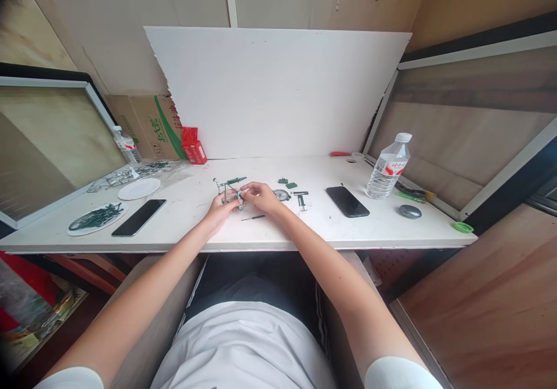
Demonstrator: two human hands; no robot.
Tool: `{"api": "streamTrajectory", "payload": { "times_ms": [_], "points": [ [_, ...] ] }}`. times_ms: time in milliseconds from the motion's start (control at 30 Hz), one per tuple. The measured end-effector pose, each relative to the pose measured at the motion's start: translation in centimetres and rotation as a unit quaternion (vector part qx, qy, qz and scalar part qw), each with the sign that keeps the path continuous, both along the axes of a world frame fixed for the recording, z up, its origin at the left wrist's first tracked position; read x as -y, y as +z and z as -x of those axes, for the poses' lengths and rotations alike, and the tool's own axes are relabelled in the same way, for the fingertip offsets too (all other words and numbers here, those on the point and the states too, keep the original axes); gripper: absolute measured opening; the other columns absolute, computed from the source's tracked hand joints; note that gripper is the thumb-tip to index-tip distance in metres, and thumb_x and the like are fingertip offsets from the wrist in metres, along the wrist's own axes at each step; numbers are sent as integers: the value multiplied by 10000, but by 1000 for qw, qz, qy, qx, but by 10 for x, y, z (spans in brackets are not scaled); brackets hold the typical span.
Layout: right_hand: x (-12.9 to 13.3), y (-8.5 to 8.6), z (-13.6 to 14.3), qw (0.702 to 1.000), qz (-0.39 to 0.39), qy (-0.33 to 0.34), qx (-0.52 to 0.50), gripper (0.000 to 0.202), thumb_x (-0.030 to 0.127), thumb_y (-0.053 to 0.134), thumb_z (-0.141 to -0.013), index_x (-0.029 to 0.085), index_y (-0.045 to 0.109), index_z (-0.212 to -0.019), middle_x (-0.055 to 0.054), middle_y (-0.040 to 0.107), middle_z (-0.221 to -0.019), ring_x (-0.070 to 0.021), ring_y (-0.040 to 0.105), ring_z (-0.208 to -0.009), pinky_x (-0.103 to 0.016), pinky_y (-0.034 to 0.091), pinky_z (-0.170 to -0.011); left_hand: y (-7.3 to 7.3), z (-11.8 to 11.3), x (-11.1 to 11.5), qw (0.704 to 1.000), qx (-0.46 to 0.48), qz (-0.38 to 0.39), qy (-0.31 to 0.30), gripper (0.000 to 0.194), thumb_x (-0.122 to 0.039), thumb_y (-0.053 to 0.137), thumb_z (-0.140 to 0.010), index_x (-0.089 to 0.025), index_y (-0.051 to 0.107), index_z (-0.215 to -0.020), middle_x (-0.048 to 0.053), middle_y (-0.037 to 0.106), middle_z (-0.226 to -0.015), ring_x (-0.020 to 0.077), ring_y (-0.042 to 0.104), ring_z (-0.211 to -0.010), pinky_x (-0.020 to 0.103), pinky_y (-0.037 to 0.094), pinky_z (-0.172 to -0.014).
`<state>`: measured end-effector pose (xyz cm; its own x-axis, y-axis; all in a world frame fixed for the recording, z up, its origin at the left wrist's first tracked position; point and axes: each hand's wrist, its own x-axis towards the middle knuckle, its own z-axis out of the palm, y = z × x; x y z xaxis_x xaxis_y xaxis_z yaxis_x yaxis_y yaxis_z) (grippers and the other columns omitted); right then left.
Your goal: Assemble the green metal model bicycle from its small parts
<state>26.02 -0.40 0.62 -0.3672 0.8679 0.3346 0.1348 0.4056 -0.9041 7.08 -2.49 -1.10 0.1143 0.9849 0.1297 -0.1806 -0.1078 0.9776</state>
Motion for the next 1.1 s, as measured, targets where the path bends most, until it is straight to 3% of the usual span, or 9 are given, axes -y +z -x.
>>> {"api": "streamTrajectory", "payload": {
  "times_ms": [100,267,533,833,1100],
  "points": [
    [-1,0,2,1000,-18,5,1,410,479,691,-944,197,752,-1235,-50,771,-931,-163,672,-793,-292,534,-740,0,0,0,1000,-9,1,1,523,-266,852,-729,-169,632,-1194,48,733,-888,196,696,-834,359,500,-828],
    [-6,-4,2,999,-45,-12,-5,308,462,670,-950,198,791,-1054,-67,785,-1052,-178,685,-893,-310,534,-823,-1,1,-1,1000,-12,-2,-10,488,-275,849,-735,-185,639,-1167,60,741,-961,199,712,-872,348,503,-829],
    [-7,-5,3,999,-45,-24,-1,275,432,676,-952,208,796,-1057,-71,788,-1125,-204,706,-1013,-339,536,-930,0,0,1,1000,-18,-12,-2,424,-247,813,-765,-175,648,-1149,57,738,-973,193,702,-848,359,512,-819],
    [-8,-6,3,999,-17,-27,6,308,444,686,-941,201,784,-1103,-76,787,-1136,-197,709,-989,-334,542,-912,2,0,3,1000,-23,-15,1,444,-255,838,-736,-179,649,-1130,53,734,-920,194,697,-835,352,512,-805],
    [-7,-6,4,998,-31,-47,12,238,390,693,-922,194,783,-1022,-77,795,-1077,-207,720,-993,-339,536,-912,2,0,2,1000,-22,-10,0,447,-358,861,-767,-181,649,-1118,60,748,-913,189,707,-813,348,510,-802]
  ]
}}
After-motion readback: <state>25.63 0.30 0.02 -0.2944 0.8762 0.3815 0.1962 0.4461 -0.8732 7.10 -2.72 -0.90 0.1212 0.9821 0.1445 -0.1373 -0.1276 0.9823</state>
